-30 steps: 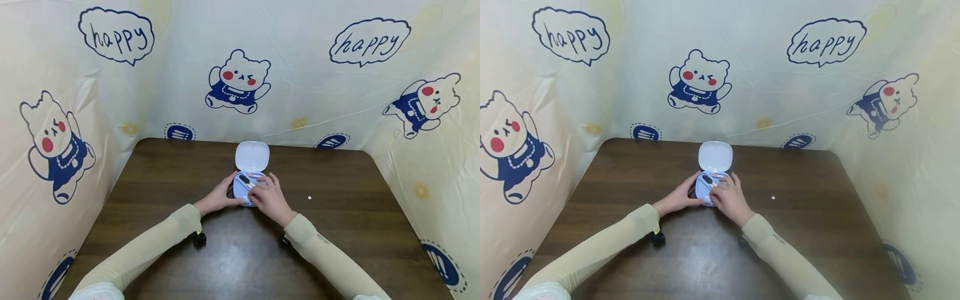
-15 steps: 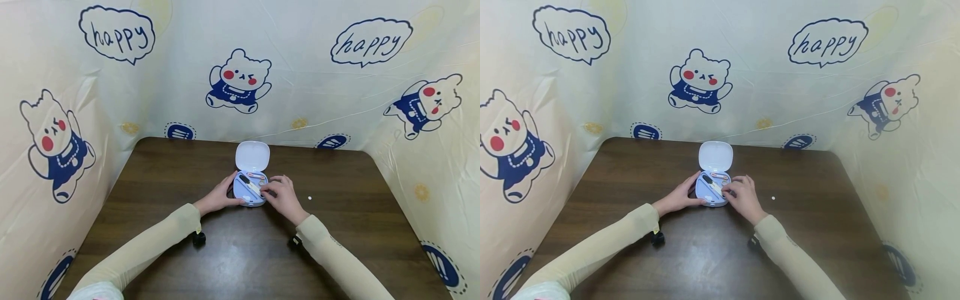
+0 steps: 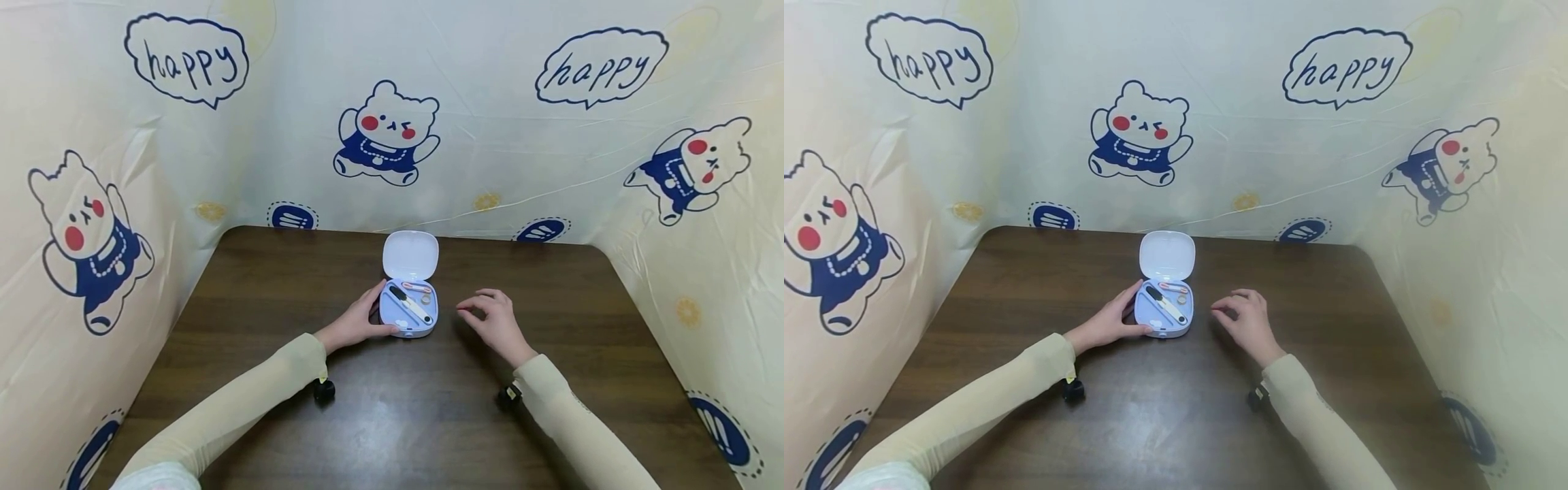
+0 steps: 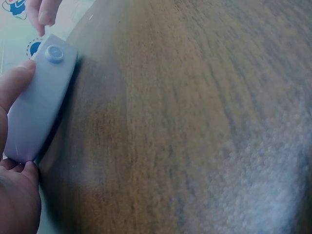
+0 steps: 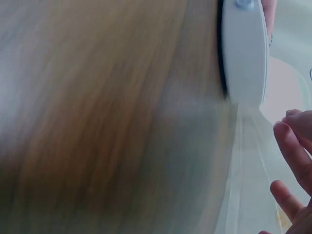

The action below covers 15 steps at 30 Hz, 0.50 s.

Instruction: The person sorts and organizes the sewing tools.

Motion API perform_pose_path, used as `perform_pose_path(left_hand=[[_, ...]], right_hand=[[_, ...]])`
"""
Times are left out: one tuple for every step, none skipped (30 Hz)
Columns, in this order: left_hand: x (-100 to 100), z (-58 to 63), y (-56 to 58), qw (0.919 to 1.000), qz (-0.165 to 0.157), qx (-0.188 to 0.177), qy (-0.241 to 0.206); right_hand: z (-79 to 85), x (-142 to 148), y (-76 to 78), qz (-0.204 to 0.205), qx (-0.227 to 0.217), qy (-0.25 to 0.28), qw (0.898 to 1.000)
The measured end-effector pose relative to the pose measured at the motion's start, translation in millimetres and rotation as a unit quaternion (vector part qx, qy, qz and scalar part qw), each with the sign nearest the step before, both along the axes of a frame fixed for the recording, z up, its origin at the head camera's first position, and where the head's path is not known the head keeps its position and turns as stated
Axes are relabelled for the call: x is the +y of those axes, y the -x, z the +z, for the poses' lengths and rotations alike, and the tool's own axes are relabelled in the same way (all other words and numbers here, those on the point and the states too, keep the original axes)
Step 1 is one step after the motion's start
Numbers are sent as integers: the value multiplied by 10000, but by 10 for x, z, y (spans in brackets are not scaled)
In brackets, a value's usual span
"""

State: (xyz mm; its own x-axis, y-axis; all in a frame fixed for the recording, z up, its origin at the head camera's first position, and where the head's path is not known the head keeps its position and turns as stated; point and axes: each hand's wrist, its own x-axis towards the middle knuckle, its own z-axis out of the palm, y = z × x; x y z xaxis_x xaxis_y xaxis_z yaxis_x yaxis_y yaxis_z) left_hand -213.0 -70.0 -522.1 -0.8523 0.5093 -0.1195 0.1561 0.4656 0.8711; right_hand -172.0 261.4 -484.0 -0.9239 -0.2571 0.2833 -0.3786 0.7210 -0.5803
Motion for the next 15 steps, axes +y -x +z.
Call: perform_pose_path(left_hand=[[1,-1,-2,10000,-9,2,-5],[1,-4,-3,10000,-14,1,-2],[2,-6,-4,10000,-23,5,2],[2,-8,-6,10000,-21,11,20],[3,-8,-8,10000,-22,19,33],[3,-8,-10,10000,-19,21,54],[2,-10,-10,10000,-22,29,51],[2,-11,-11,10000,-19,19,61],[1,-9,-11,10000,-18,10,66],[0,-6,-11,10000,-16,-2,62],[-2,-3,-10,10000,-15,-18,55],[-4,1,-9,10000,-21,-28,48],[-5,4,-7,10000,-29,-39,34],[-8,7,-5,10000,-28,-49,54],[-11,11,-2,10000,-24,-33,58]], right_hand=[[1,47,-2,-36,-36,43,10000],[-1,99,-5,-83,-88,93,9999],[-7,152,-5,-143,-161,146,9997],[-10,205,-7,-219,-266,209,9992],[-15,262,-9,-300,-393,267,9984],[-26,324,-9,-392,-526,298,9974],[-35,383,-11,-476,-655,315,9962],[-44,441,-12,-560,-779,325,9949],[-54,497,-12,-628,-877,312,9937],[-59,552,-11,-685,-955,280,9927],[-64,604,-8,-695,-1001,243,9923],[-71,653,-4,-712,-1027,201,9920],[-76,698,-1,-718,-1064,167,9916],[-80,740,3,-724,-1112,157,9910],[-85,778,7,-722,-1138,135,9908]])
